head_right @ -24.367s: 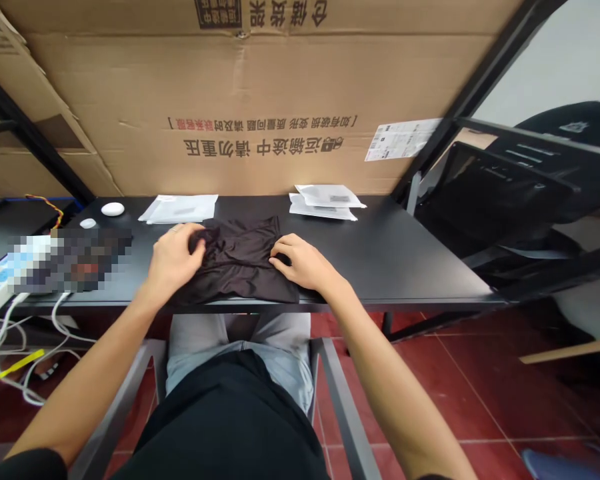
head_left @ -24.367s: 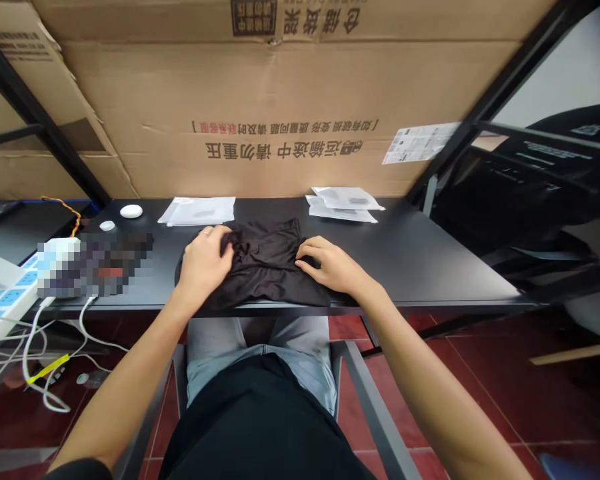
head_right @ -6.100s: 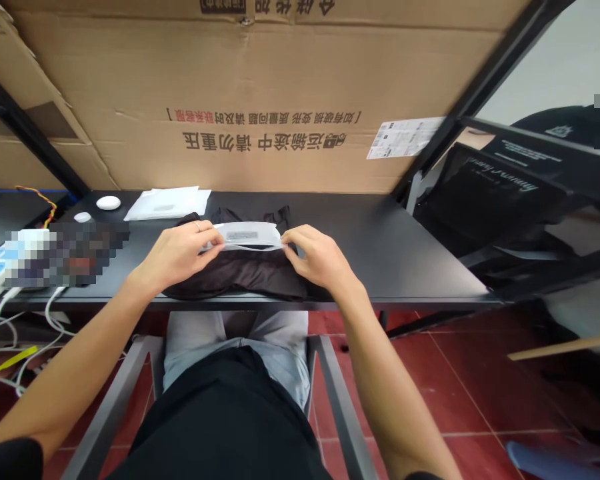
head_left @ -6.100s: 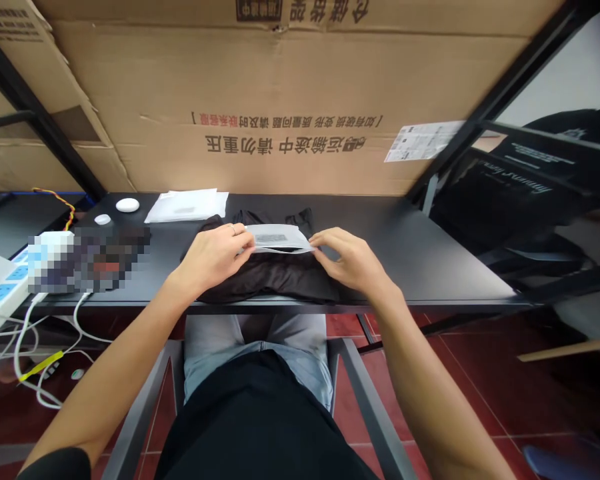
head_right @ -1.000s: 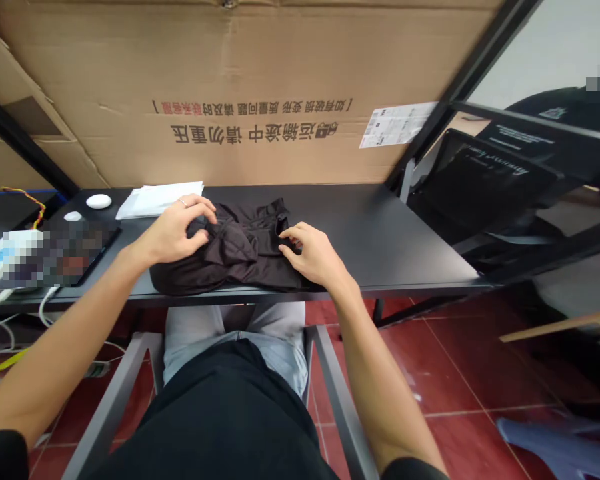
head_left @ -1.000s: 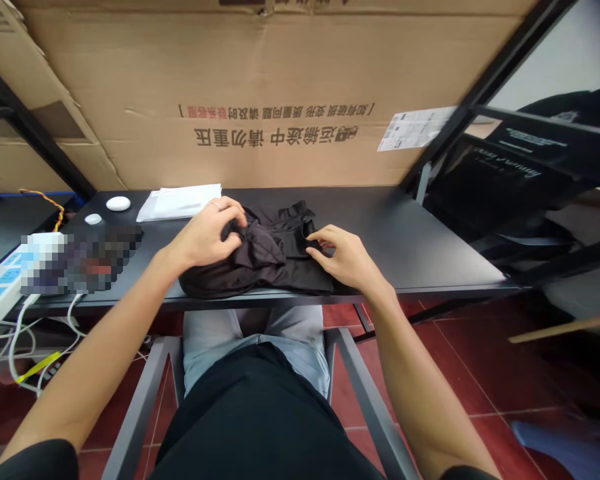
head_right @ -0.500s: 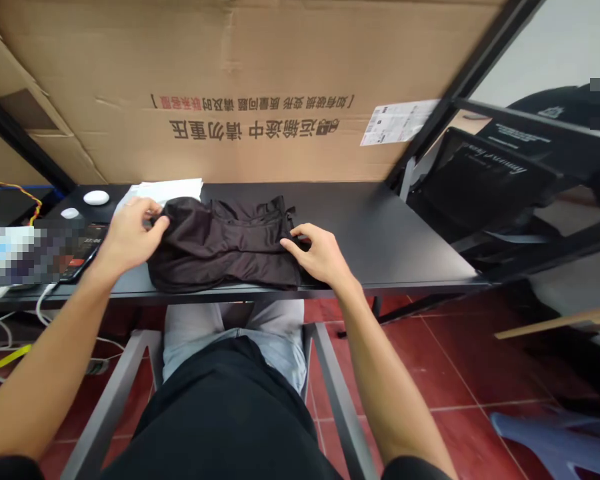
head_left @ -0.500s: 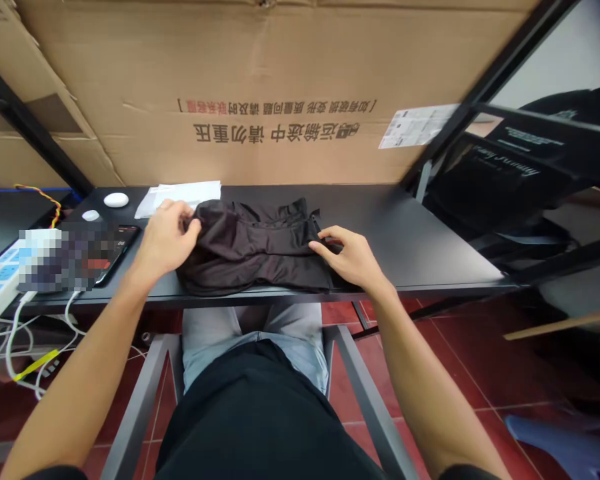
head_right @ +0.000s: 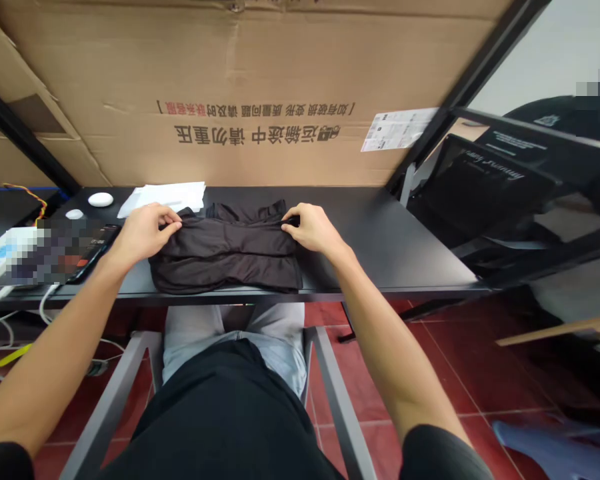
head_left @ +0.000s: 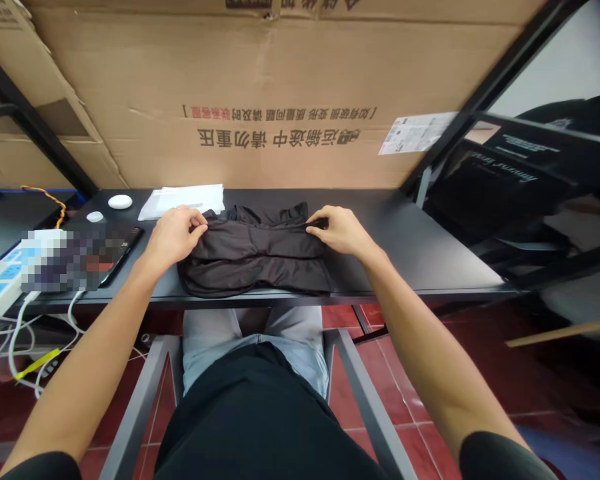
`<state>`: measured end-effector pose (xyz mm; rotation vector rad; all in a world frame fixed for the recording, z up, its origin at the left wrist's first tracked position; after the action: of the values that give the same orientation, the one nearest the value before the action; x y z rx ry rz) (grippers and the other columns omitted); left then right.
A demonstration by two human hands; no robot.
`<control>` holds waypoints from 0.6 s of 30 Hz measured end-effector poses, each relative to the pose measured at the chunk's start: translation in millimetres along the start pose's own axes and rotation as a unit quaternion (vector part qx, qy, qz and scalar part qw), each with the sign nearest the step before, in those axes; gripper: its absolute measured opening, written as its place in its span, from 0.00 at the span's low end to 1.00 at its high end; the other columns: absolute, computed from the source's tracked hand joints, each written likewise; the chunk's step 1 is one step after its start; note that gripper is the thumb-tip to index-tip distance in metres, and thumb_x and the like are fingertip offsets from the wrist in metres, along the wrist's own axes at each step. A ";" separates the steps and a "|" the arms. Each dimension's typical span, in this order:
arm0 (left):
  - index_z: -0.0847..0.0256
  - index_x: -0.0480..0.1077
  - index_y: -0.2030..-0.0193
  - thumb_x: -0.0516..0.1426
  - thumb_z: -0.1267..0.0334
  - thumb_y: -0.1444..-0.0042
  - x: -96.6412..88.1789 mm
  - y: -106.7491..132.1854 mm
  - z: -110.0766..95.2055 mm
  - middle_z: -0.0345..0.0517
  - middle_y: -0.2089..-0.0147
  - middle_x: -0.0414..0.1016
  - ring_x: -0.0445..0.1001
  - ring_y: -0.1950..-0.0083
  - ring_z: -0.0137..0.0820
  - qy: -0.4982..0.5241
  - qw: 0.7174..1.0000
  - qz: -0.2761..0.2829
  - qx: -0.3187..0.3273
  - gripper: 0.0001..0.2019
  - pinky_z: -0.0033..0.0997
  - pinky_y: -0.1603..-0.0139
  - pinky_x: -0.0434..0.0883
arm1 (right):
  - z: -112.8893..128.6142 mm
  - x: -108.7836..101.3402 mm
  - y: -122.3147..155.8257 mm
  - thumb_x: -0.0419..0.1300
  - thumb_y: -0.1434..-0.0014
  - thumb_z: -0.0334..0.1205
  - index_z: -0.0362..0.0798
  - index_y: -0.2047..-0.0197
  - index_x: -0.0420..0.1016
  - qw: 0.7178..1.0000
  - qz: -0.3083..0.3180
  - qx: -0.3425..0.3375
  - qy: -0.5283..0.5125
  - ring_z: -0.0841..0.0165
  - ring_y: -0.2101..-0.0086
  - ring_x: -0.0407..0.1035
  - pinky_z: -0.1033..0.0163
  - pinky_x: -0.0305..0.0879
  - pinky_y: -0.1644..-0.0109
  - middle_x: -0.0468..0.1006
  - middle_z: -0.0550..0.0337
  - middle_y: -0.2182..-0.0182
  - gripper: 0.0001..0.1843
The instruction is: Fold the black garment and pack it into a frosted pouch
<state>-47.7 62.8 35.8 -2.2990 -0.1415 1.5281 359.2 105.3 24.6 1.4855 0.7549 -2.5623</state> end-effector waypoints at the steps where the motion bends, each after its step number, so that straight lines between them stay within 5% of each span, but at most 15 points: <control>1: 0.55 0.81 0.54 0.59 0.57 0.32 -4.0 -0.1 0.1 0.52 0.49 0.83 0.82 0.46 0.47 0.003 0.999 -0.036 0.001 0.09 0.51 0.37 0.78 | 2.3 -1.1 1.1 0.69 0.36 0.42 0.53 0.56 0.89 0.999 -0.035 -0.002 -0.015 0.50 0.53 0.83 0.44 0.80 0.41 0.89 0.51 0.56 0.07; 4: 0.53 0.79 0.51 0.58 0.57 0.32 -22.3 12.1 -2.1 0.55 0.40 0.80 0.79 0.36 0.49 0.017 0.990 -0.137 0.022 0.10 0.55 0.29 0.76 | 12.8 -10.3 12.6 0.66 0.33 0.43 0.55 0.55 0.86 0.987 -0.137 -0.019 -0.079 0.50 0.50 0.83 0.43 0.80 0.41 0.88 0.50 0.52 0.07; 6: 0.50 0.78 0.52 0.60 0.56 0.35 -35.1 33.7 -3.4 0.53 0.35 0.79 0.76 0.30 0.51 0.030 0.986 -0.149 0.069 0.08 0.59 0.24 0.73 | 20.3 -19.9 28.5 0.66 0.34 0.43 0.56 0.57 0.83 0.982 -0.136 -0.052 -0.121 0.49 0.45 0.82 0.42 0.79 0.38 0.88 0.51 0.48 0.04; 9: 0.46 0.77 0.59 0.66 0.54 0.42 -47.9 78.1 -3.4 0.46 0.35 0.80 0.77 0.31 0.54 0.055 0.985 -0.075 0.142 0.06 0.66 0.23 0.72 | 29.1 -32.9 62.1 0.69 0.36 0.44 0.57 0.60 0.79 0.981 -0.012 -0.103 -0.162 0.49 0.42 0.82 0.42 0.77 0.32 0.88 0.53 0.42 0.03; 12: 0.42 0.79 0.51 0.68 0.50 0.44 -53.3 110.1 -4.3 0.45 0.34 0.80 0.78 0.32 0.55 0.077 0.986 -0.072 0.126 0.14 0.68 0.24 0.74 | 34.5 -39.8 93.1 0.72 0.36 0.48 0.57 0.61 0.79 0.976 0.083 -0.104 -0.172 0.49 0.43 0.84 0.42 0.77 0.32 0.89 0.54 0.41 0.08; 15: 0.39 0.78 0.36 0.70 0.47 0.43 -46.1 114.8 -9.1 0.46 0.27 0.77 0.74 0.25 0.56 0.065 0.988 -0.028 0.137 0.27 0.67 0.20 0.70 | 39.8 -39.1 108.5 0.73 0.36 0.49 0.58 0.57 0.81 0.973 0.106 -0.106 -0.174 0.49 0.41 0.84 0.41 0.77 0.30 0.88 0.54 0.38 0.09; 18: 0.36 0.82 0.39 0.65 0.49 0.35 -33.1 109.4 -6.7 0.42 0.29 0.81 0.75 0.25 0.51 0.050 0.975 0.097 0.192 0.17 0.61 0.19 0.69 | 41.8 -35.4 113.8 0.72 0.34 0.51 0.58 0.57 0.83 0.969 0.135 -0.113 -0.175 0.49 0.39 0.83 0.40 0.77 0.29 0.89 0.54 0.40 0.08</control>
<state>-68.4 -49.5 27.4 -2.1165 0.3841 1.3786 380.0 -19.2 28.8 0.9588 0.7079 -2.3465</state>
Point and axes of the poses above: each hand's wrist, its own y-axis away from the middle knuckle, its own x-axis out of the palm, z = x × y, the point moved 2 cm from there along -y, towards the middle knuckle
